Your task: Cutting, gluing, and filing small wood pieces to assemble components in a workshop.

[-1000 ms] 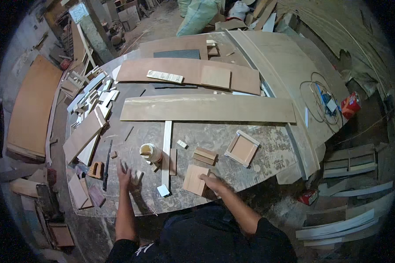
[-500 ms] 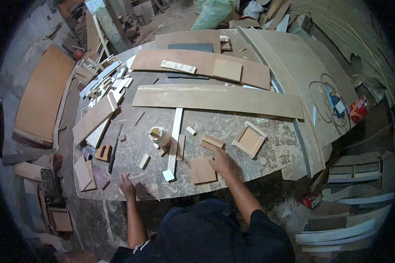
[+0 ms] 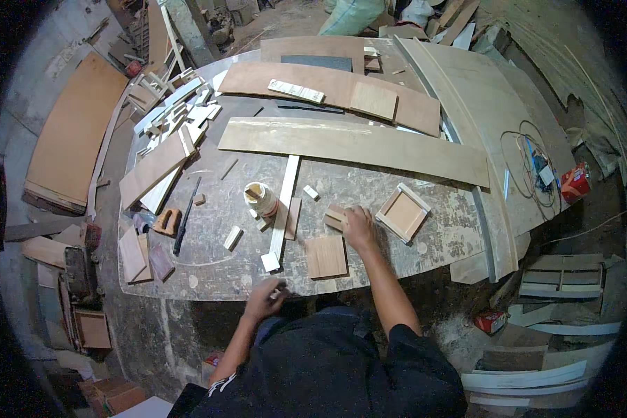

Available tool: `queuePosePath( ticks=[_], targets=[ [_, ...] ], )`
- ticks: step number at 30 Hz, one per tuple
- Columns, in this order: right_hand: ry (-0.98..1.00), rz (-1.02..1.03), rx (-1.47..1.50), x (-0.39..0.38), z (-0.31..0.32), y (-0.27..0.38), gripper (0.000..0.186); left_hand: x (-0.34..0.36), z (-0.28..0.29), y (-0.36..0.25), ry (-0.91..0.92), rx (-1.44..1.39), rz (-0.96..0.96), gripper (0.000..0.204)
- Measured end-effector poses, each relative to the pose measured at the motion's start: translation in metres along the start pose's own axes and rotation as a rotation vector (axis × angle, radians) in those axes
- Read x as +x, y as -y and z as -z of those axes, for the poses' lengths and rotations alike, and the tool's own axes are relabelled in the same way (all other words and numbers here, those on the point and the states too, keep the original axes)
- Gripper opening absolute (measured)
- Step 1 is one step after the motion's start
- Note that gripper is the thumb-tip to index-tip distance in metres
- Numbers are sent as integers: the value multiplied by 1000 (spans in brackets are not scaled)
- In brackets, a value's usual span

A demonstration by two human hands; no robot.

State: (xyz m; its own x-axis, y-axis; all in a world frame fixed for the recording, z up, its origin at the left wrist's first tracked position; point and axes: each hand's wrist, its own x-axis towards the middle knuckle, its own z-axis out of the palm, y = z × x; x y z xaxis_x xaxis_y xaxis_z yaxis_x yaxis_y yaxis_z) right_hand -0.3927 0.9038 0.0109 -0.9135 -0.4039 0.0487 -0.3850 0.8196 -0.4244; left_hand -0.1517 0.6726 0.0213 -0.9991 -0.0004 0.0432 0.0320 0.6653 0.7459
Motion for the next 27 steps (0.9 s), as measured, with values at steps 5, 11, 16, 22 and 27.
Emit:
queuePosePath(
  ticks=[5, 11, 16, 22, 27],
  targets=[
    [43, 292, 137, -38, -13, 0, 25, 12, -30, -5, 146, -45, -82, 26],
    [187, 246, 100, -61, -22, 9, 27, 32, -29, -23, 293, -66, 75, 27],
    [61, 319, 76, -64, -23, 13, 30, 34, -37, -13, 266, -121, 136, 31],
    [39, 323, 151, -63, -5, 31, 24, 27, -45, 5, 159, -154, 55, 31],
    [192, 34, 786, -62, -10, 19, 30, 29, -45, -2, 20, -168, 53, 42]
  ],
)
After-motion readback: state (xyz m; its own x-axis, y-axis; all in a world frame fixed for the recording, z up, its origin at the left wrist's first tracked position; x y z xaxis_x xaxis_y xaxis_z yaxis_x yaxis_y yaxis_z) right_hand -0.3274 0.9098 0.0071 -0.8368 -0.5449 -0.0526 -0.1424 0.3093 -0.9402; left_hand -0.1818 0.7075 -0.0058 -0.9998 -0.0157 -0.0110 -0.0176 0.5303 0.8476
